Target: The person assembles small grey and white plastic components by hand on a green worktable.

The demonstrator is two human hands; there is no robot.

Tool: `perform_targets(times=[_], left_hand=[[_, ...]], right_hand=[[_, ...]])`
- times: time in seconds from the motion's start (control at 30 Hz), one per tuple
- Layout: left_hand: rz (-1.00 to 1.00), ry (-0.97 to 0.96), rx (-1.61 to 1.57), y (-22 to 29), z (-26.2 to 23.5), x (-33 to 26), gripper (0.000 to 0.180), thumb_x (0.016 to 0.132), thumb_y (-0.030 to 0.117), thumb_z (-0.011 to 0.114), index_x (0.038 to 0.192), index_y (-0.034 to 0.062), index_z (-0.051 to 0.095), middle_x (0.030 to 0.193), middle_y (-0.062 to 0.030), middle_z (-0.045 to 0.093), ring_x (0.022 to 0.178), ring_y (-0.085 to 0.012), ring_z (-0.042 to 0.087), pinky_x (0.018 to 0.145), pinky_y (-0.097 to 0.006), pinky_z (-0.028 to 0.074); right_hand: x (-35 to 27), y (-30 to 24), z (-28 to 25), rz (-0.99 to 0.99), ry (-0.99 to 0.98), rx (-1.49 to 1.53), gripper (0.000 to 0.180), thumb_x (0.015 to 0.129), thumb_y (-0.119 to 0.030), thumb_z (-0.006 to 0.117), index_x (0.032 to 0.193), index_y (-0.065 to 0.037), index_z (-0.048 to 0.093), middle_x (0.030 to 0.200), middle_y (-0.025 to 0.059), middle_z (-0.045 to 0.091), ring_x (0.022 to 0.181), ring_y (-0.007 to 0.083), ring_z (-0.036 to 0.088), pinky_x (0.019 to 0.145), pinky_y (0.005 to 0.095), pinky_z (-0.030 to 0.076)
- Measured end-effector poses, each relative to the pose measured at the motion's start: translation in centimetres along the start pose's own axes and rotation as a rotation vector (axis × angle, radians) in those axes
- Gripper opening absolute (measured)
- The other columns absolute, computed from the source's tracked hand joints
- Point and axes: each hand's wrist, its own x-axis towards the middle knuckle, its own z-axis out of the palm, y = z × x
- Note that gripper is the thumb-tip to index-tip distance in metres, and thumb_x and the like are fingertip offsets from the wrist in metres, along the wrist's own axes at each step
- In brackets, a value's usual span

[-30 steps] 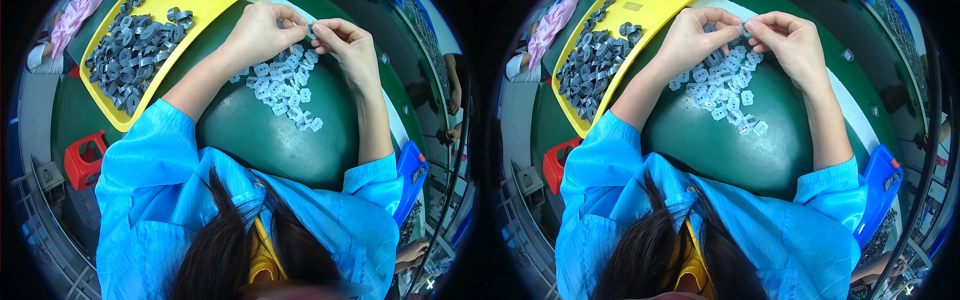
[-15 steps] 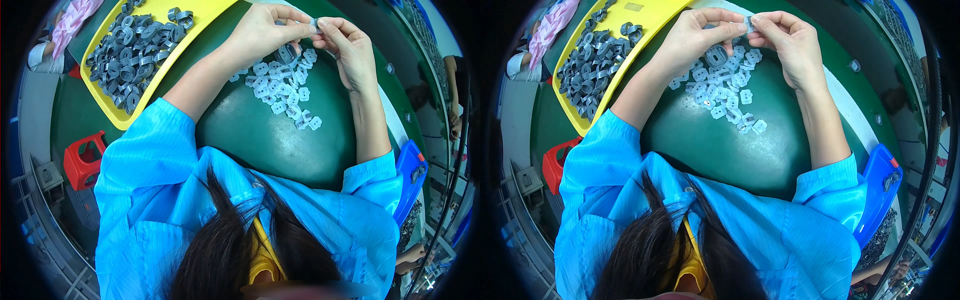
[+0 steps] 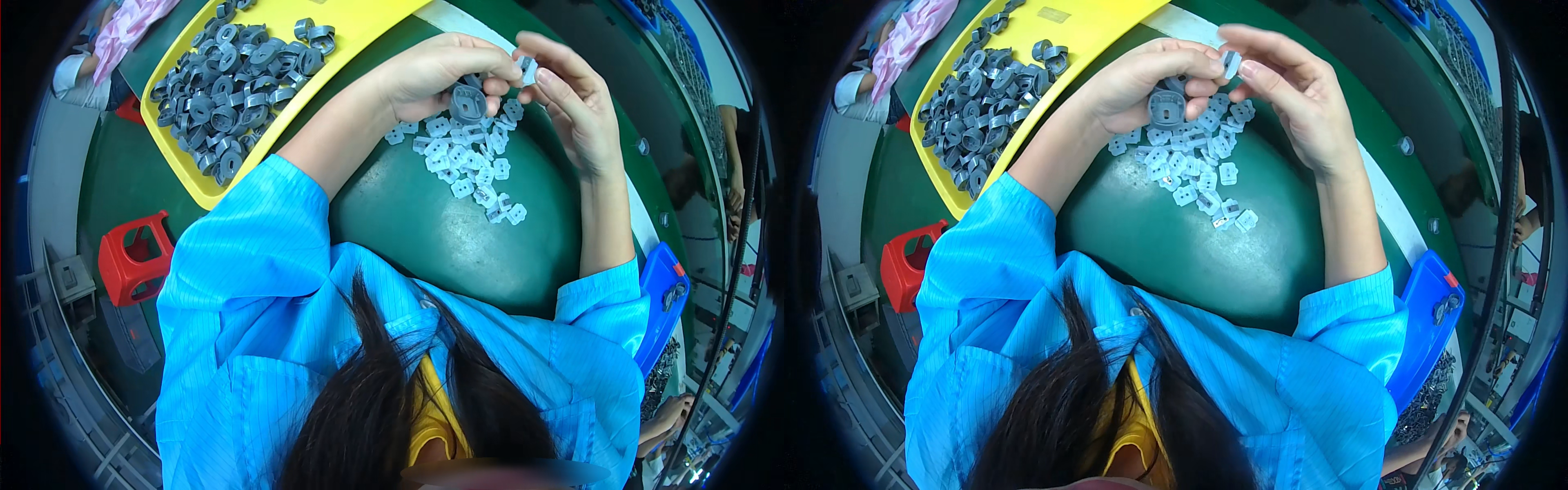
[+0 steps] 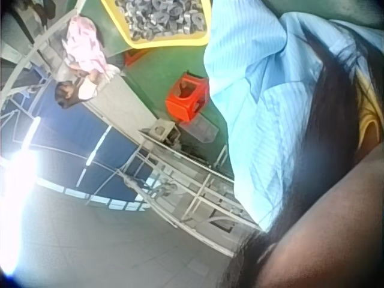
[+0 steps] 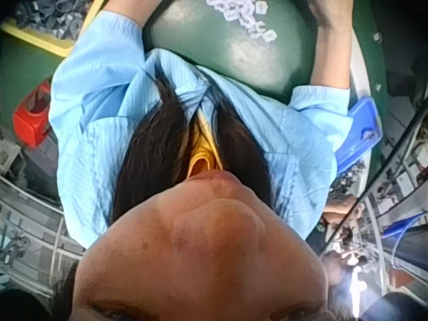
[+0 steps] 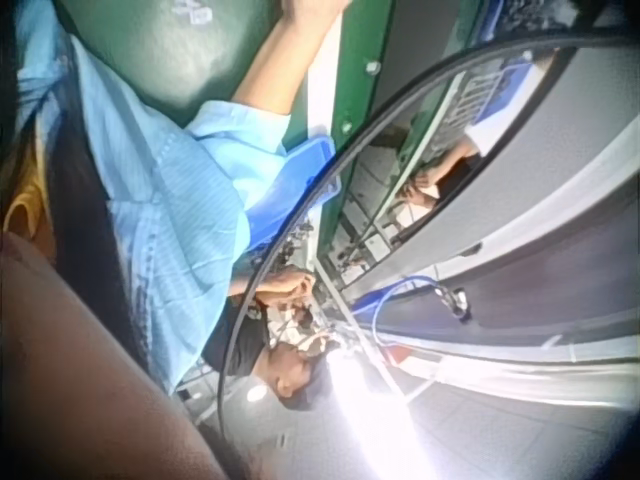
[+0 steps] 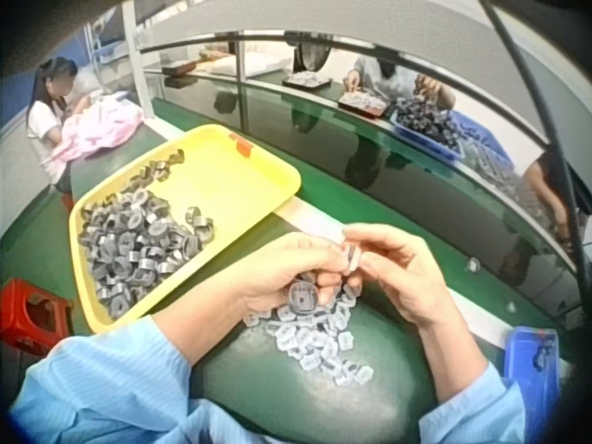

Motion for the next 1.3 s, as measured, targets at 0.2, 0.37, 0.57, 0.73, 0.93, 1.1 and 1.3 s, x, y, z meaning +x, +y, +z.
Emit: perform_targets(times=[0.2, 0.37, 0.57, 0.73, 0.93, 1.1, 1.3], left_hand=[[-0.033, -0.103, 0.064, -0.7, -0.3, 0.3, 0.030, 0.093, 0.027, 0.060, 0.106, 0.0017, 0.065, 0.082, -0.0011, 0.061, 0.077, -0.0111, 0.060, 0.069, -0.024, 0.047], [0.235, 0.164, 0.139, -1.4, -0.4, 1.1, 0.037, 0.088, 0.013, 0.063, 0.122, 0.0019, 0.055, 0.098, -0.0040, 0.059, 0.086, -0.0105, 0.059, 0.074, -0.023, 0.048], [0.648, 0.438, 0.872, -1.9, 0.4, 1.0, 0.061, 0.073, -0.004, 0.067, 0.130, 0.0024, 0.046, 0.094, -0.0077, 0.052, 0.088, -0.0197, 0.055, 0.082, -0.031, 0.046], [1.012, 0.441, 1.010, -2.2, 0.9, 1.3, 0.063, 0.073, -0.008, 0.064, 0.133, 0.0032, 0.046, 0.090, -0.0105, 0.052, 0.085, -0.0239, 0.056, 0.078, -0.032, 0.047], [1.036, 0.396, 1.015, -2.3, 1.3, 1.2, 0.064, 0.072, -0.010, 0.063, 0.132, 0.0032, 0.047, 0.089, -0.0109, 0.053, 0.083, -0.0247, 0.056, 0.075, -0.033, 0.047], [1.001, 0.383, 1.019, -2.5, 1.5, 1.1, 0.061, 0.074, -0.010, 0.063, 0.132, 0.0027, 0.047, 0.093, -0.0124, 0.055, 0.084, -0.0257, 0.056, 0.077, -0.034, 0.048], [0.902, 0.357, 0.894, -2.5, 2.6, 0.9, 0.044, 0.084, -0.004, 0.057, 0.127, 0.0010, 0.050, 0.091, -0.0116, 0.052, 0.079, -0.0220, 0.053, 0.074, -0.031, 0.046]], right_hand=[[0.7, 0.2, -2.6, 0.097, -0.116, -0.132, 0.022, 0.088, -0.013, 0.068, 0.106, 0.000, 0.068, 0.094, 0.0070, 0.068, 0.077, 0.0104, 0.061, 0.072, 0.0235, 0.051], [1.0, 1.6, -4.0, 0.160, 0.182, -0.008, 0.021, 0.087, -0.013, 0.070, 0.101, 0.002, 0.068, 0.086, 0.0042, 0.067, 0.066, 0.0074, 0.056, 0.067, 0.0204, 0.048], [0.4, 1.1, -0.8, 0.073, 0.236, -0.216, 0.018, 0.081, -0.018, 0.076, 0.090, -0.002, 0.072, 0.075, -0.0004, 0.064, 0.062, 0.0042, 0.049, 0.059, 0.0186, 0.040], [0.3, 1.3, 0.4, -0.038, 0.265, -0.296, 0.017, 0.080, -0.019, 0.077, 0.086, -0.004, 0.072, 0.074, -0.0011, 0.064, 0.062, 0.0036, 0.048, 0.057, 0.0187, 0.037], [0.5, 1.1, -1.2, 0.215, 0.071, -0.122, 0.019, 0.081, -0.018, 0.077, 0.089, -0.002, 0.071, 0.077, -0.0005, 0.065, 0.070, 0.0054, 0.057, 0.060, 0.0195, 0.042], [0.5, 0.8, -1.3, 0.237, 0.048, -0.045, 0.024, 0.086, -0.015, 0.071, 0.105, -0.001, 0.068, 0.088, 0.0041, 0.067, 0.077, 0.0105, 0.064, 0.067, 0.0227, 0.053], [0.8, 1.7, -2.5, 0.228, -0.018, -0.019, 0.020, 0.088, -0.011, 0.068, 0.103, 0.002, 0.067, 0.090, 0.0085, 0.069, 0.077, 0.0126, 0.067, 0.073, 0.0226, 0.056]])
